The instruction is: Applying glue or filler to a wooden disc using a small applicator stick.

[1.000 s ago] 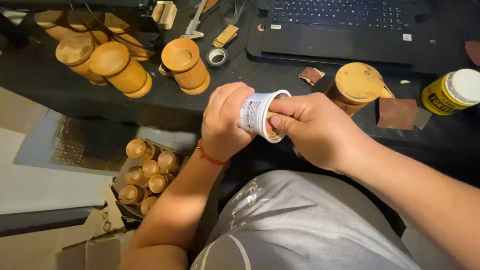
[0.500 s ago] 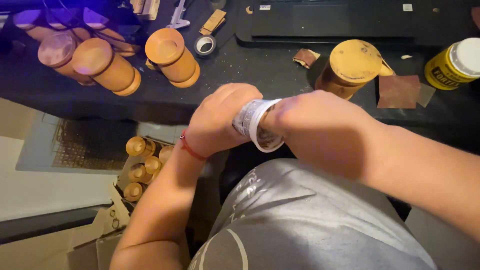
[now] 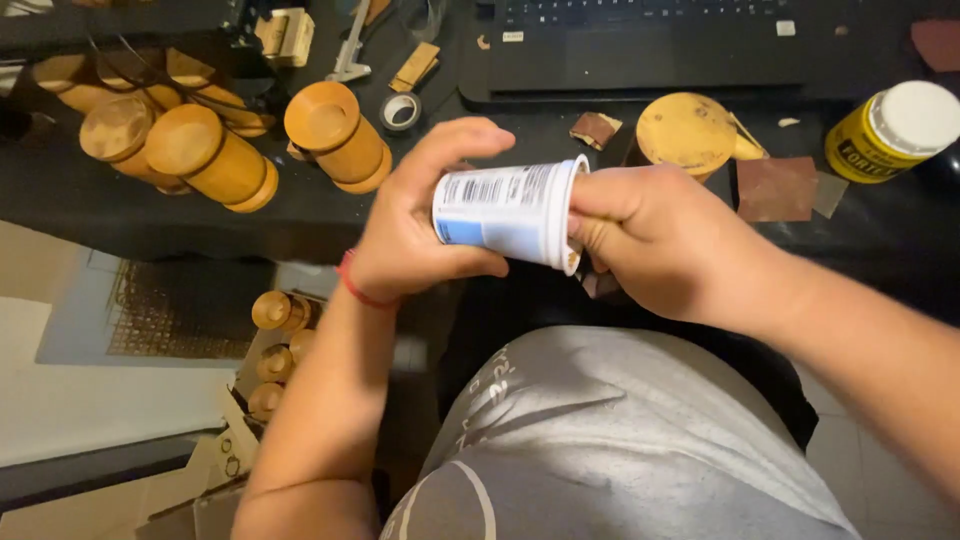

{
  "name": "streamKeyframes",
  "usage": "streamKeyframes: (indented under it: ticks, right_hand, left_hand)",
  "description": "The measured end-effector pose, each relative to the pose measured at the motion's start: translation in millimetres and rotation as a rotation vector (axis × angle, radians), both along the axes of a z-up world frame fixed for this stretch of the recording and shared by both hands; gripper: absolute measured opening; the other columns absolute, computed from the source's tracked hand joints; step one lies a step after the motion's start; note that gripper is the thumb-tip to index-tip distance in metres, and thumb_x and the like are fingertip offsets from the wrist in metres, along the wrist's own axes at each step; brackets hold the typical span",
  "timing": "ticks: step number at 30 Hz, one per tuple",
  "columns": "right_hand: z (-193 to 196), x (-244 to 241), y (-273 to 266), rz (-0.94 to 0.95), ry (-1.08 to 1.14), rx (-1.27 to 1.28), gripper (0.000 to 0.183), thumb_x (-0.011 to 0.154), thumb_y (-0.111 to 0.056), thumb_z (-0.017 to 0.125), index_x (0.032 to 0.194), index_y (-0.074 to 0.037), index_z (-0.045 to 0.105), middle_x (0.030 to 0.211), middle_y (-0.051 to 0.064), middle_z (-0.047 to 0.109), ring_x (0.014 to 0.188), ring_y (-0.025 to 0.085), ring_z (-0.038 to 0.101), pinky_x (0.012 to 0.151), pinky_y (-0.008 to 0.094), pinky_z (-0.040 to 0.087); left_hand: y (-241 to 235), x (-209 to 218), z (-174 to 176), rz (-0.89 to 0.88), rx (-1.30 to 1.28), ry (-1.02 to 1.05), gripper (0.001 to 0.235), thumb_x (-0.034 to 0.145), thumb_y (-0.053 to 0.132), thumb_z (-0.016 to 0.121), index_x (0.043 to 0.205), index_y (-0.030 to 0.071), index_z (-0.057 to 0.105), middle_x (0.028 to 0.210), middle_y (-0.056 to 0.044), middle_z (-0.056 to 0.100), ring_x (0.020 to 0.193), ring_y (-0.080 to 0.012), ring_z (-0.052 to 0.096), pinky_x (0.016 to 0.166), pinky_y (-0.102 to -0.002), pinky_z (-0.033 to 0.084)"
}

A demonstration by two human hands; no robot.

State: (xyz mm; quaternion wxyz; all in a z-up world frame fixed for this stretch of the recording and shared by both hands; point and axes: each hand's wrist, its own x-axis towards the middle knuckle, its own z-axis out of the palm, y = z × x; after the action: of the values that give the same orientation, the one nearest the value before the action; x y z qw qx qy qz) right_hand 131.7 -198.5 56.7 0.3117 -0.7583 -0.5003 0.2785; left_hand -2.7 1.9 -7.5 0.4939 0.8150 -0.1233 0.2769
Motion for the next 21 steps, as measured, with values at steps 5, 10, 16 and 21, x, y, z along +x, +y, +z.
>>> streamKeyframes:
  ticks: [5, 10, 16, 21]
  right_hand:
    - [11.8, -11.0, 5.6, -0.026, 0.145, -0.049, 0.022, 0.099, -0.021, 0.051, 0.089, -0.013, 0.069, 0.066, 0.001, 0.063, 0.051, 0.012, 0.059, 0.052, 0.027, 0.048]
    - [16.0, -6.5, 4.0, 0.014, -0.056, -0.295, 0.029, 0.094, -0.017, 0.044, 0.098, -0.024, 0.072, 0.064, -0.001, 0.071, 0.058, 0.012, 0.066, 0.067, 0.028, 0.051]
    - [-22.8, -1.3, -10.8, 0.332, -0.542, 0.093, 0.021, 0.083, -0.008, 0.054, 0.102, -0.014, 0.060, 0.098, 0.008, 0.071, 0.075, 0.039, 0.066, 0.054, 0.051, 0.049]
    - [-40.2, 7.8, -12.6, 0.439, -0.999, 0.057, 0.021, 0.076, -0.010, 0.062, 0.095, -0.018, 0.063, 0.075, 0.001, 0.065, 0.061, 0.032, 0.062, 0.041, 0.048, 0.047]
  left_hand:
    - [-35.6, 14.2, -10.6, -0.024, -0.376, -0.213, 0.047, 0.099, 0.051, 0.055, 0.116, 0.007, 0.052, 0.113, -0.021, 0.063, 0.103, -0.0267, 0.062, 0.091, -0.037, 0.052]
    - [-43.0, 14.2, 0.6, -0.002, -0.477, -0.080, 0.049, 0.098, 0.048, 0.047, 0.106, 0.001, 0.056, 0.102, -0.019, 0.068, 0.088, -0.0244, 0.068, 0.078, -0.034, 0.055]
    - [-31.4, 14.6, 3.8, 0.102, -0.010, 0.028, 0.028, 0.077, 0.004, 0.049, 0.101, 0.000, 0.064, 0.095, -0.010, 0.060, 0.080, -0.0176, 0.057, 0.067, -0.026, 0.043]
    - [-39.8, 26.6, -3.2, 0.019, -0.887, 0.528, 0.039, 0.095, 0.037, 0.046, 0.084, 0.004, 0.064, 0.044, -0.004, 0.037, 0.030, -0.0092, 0.031, 0.026, -0.021, 0.019]
